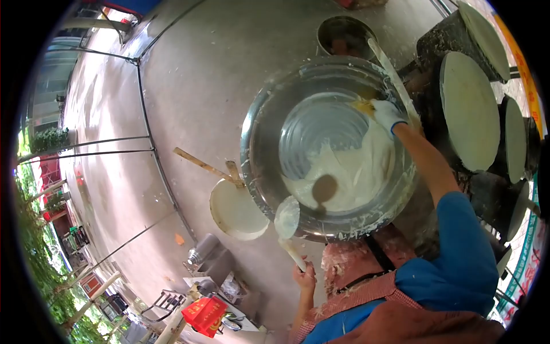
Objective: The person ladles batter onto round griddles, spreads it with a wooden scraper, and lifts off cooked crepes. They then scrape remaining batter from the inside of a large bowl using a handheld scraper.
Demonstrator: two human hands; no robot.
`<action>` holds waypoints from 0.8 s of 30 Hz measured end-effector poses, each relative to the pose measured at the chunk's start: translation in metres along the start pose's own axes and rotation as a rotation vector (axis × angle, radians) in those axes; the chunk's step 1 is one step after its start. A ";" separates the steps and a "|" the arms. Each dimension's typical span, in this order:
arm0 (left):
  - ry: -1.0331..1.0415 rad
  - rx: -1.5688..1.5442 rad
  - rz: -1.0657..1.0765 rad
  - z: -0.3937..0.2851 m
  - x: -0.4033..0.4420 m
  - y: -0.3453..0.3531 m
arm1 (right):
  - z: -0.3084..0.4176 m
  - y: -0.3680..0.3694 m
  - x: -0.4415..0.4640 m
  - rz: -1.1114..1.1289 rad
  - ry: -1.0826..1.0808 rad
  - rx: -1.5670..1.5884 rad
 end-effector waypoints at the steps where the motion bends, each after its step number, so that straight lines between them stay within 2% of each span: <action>1: 0.015 0.036 -0.002 -0.004 0.001 -0.004 | -0.015 0.006 -0.016 0.018 0.109 0.055; 2: 0.026 0.065 -0.007 -0.007 -0.001 -0.006 | -0.031 0.012 -0.032 0.038 0.211 0.105; 5: 0.043 0.057 0.005 -0.014 -0.007 -0.003 | -0.104 0.078 -0.106 0.125 0.225 0.180; 7: 0.090 -0.005 0.016 -0.019 -0.003 0.000 | -0.038 0.037 -0.146 0.056 0.211 0.254; 8: 0.120 -0.039 0.017 -0.016 0.000 -0.001 | -0.024 0.042 -0.162 0.138 0.183 0.244; 9: 0.141 -0.065 0.013 -0.016 -0.003 -0.007 | -0.002 0.035 -0.179 0.157 0.217 0.379; 11: 0.083 0.010 -0.022 -0.028 -0.007 -0.011 | 0.069 0.007 -0.217 0.208 -0.062 0.297; 12: 0.057 0.047 -0.042 -0.034 -0.007 -0.013 | 0.106 -0.001 -0.242 0.224 -0.379 0.078; 14: 0.065 0.044 -0.028 -0.040 -0.008 -0.016 | 0.140 0.023 -0.286 0.274 -0.718 -0.163; 17: 0.080 0.049 -0.041 -0.047 -0.007 -0.022 | 0.168 -0.010 -0.287 0.215 -0.774 -0.044; 19: 0.000 0.073 -0.061 -0.040 -0.010 -0.034 | 0.179 -0.053 -0.270 -0.154 -0.749 0.155; 21: 0.034 0.010 -0.009 -0.041 -0.016 -0.036 | 0.160 -0.017 -0.280 0.041 -1.005 -0.087; 23: 0.029 -0.054 0.023 -0.037 -0.011 -0.040 | 0.151 0.000 -0.286 0.028 -0.998 -0.023; 24: 0.068 -0.081 0.053 -0.045 -0.014 -0.041 | 0.151 0.003 -0.277 0.074 -0.690 0.183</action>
Point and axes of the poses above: each hand's wrist, its own x-axis towards the middle knuckle, its own y-axis out of the palm, z = x × y, the point moved 7 cm from there along x, towards the middle knuckle, and after that the axes turned 13 degrees about -z, right-handed, at the moved point
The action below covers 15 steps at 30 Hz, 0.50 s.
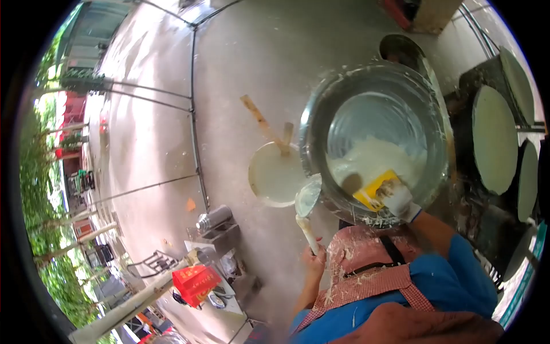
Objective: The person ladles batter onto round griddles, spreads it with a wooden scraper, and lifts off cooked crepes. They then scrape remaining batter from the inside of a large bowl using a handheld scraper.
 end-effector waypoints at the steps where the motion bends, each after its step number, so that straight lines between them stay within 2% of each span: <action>1: -0.044 -0.099 -0.004 -0.003 -0.009 -0.006 | -0.008 0.002 0.000 -0.122 0.282 0.231; 2: -0.084 -0.198 -0.002 -0.020 -0.017 -0.003 | 0.018 -0.026 0.026 -0.211 0.263 0.257; 5: -0.038 -0.352 0.007 -0.036 -0.016 -0.012 | 0.077 -0.051 0.104 -0.301 0.317 0.726; 6: -0.029 -0.393 0.006 -0.039 -0.018 -0.017 | 0.113 -0.059 0.126 -0.368 -0.026 0.427; 8: -0.004 -0.472 -0.002 -0.044 -0.018 -0.028 | 0.165 -0.033 0.153 -0.399 -0.451 0.105; 9: 0.009 -0.512 -0.006 -0.046 -0.019 -0.034 | 0.179 0.000 0.161 -0.363 -0.540 0.086; 12: -0.011 -0.566 -0.019 -0.048 -0.019 -0.046 | 0.203 0.069 0.186 -0.140 -0.544 -0.254; 13: -0.032 -0.565 -0.014 -0.049 -0.019 -0.051 | 0.198 0.072 0.182 -0.074 -0.443 -0.163; 15: -0.101 -0.540 -0.033 -0.032 -0.017 -0.059 | 0.179 0.022 0.167 0.066 -0.216 -0.025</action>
Point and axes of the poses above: each hand's wrist, its own x-axis towards the middle knuckle, its own y-axis out of the palm, z = x × y, the point moved 7 cm from there along x, towards the middle knuckle, and after that the axes turned 13 degrees about -z, right-handed, at the moved point
